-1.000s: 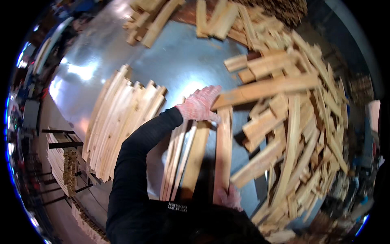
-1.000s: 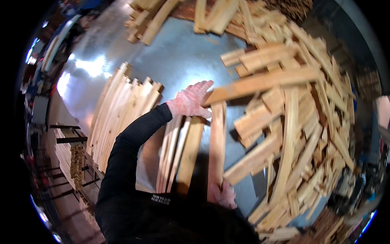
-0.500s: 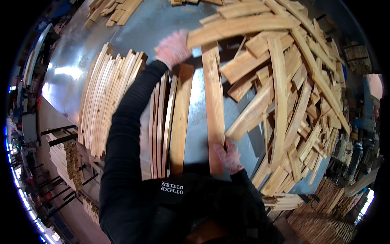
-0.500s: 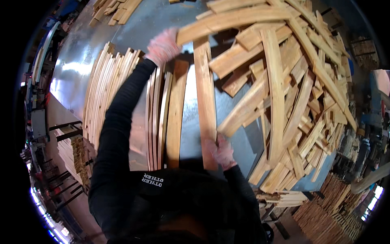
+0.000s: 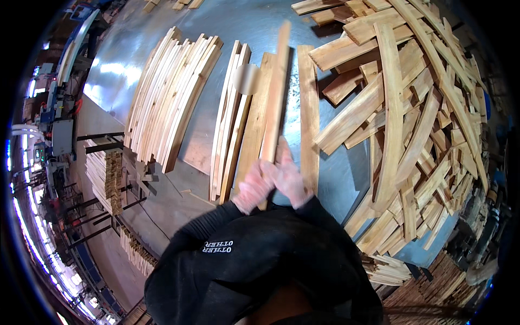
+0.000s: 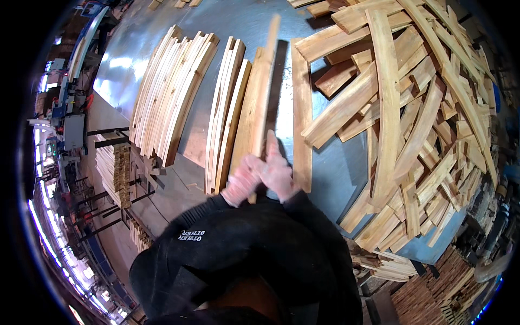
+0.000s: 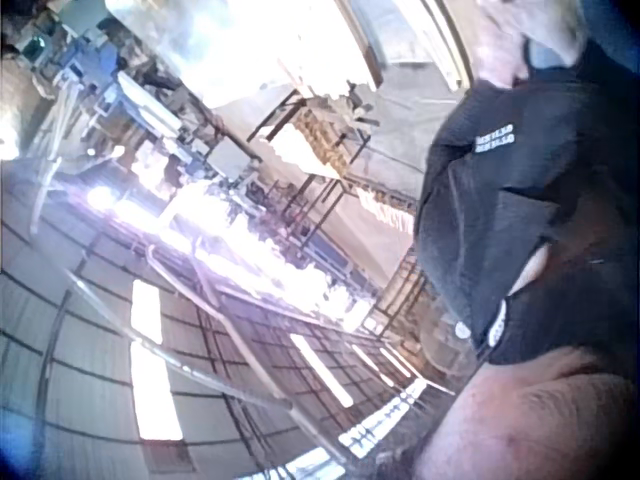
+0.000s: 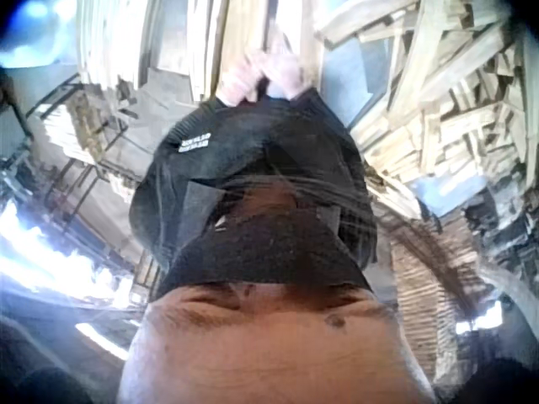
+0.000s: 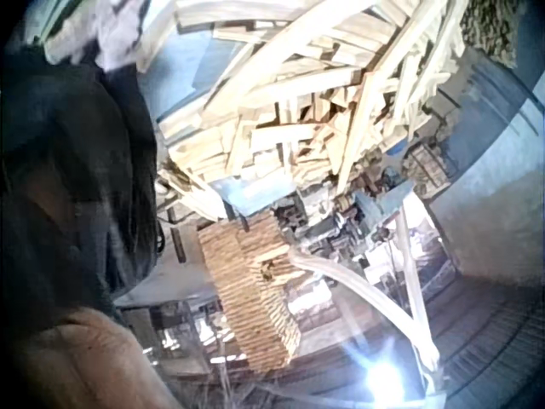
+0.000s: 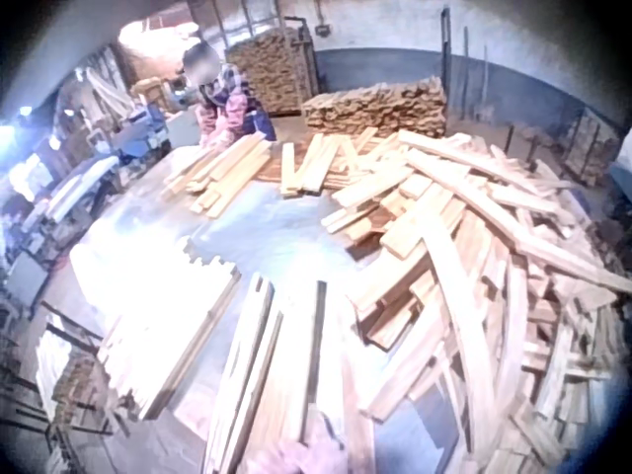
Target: The person repeatedly picks up wooden planks from a large pile on a metal table and stacks them into a neat pile. The person wears pink gloves and uses both hands to gather and align the planks throughout the clip.
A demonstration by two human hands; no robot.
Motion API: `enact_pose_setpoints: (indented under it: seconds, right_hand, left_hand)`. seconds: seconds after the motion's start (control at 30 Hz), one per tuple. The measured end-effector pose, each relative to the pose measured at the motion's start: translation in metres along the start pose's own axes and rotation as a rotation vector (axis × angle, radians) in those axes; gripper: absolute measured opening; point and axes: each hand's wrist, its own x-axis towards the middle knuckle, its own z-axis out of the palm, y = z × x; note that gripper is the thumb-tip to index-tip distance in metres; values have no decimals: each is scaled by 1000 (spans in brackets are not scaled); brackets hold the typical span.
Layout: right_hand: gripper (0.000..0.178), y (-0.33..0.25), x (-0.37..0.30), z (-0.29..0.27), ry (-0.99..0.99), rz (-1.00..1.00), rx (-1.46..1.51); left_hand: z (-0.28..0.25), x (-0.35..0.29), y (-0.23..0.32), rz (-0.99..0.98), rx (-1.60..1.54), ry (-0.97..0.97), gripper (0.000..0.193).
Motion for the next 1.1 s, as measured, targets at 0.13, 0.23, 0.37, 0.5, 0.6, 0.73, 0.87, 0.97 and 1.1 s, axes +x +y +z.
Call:
enact_pose_setpoints:
  seconds: [0.13, 0.23, 0.37, 0.5, 0.6, 0.73, 0.87, 0.97, 1.1]
  right_hand:
    - [39, 75, 37, -9, -109, -237, -1026]
    - [41, 85, 29, -27, -126, -35, -164]
    - [38, 62, 26, -16, -29, 213, 118]
    - [30, 84, 33, 1, 65, 101, 77]
    - [48, 81, 38, 4, 77, 151, -16]
    - [61, 81, 50, 18, 84, 137, -291]
    - [68, 61, 55, 49, 110, 138, -376]
    - [51, 54, 64, 74, 132, 159, -294]
    - [34, 149, 86, 66, -190, 10, 553]
  left_hand:
    - [-34, -32, 5, 282, 503, 210, 89]
    - [-72, 2, -12, -174, 728, 380, 117]
    - [-57, 8, 3, -378, 793, 168, 137]
    - [-40, 2, 2, -258, 984, 171, 139]
    - [-54, 6, -7, -230, 871, 177, 130]
    - [-103, 21, -32, -408, 525, 287, 117]
    - [-113, 21, -32, -231, 482, 250, 103]
    - [-91, 20, -49, -92, 726, 193, 115]
    - [-103, 26, -68, -75, 665, 148, 125]
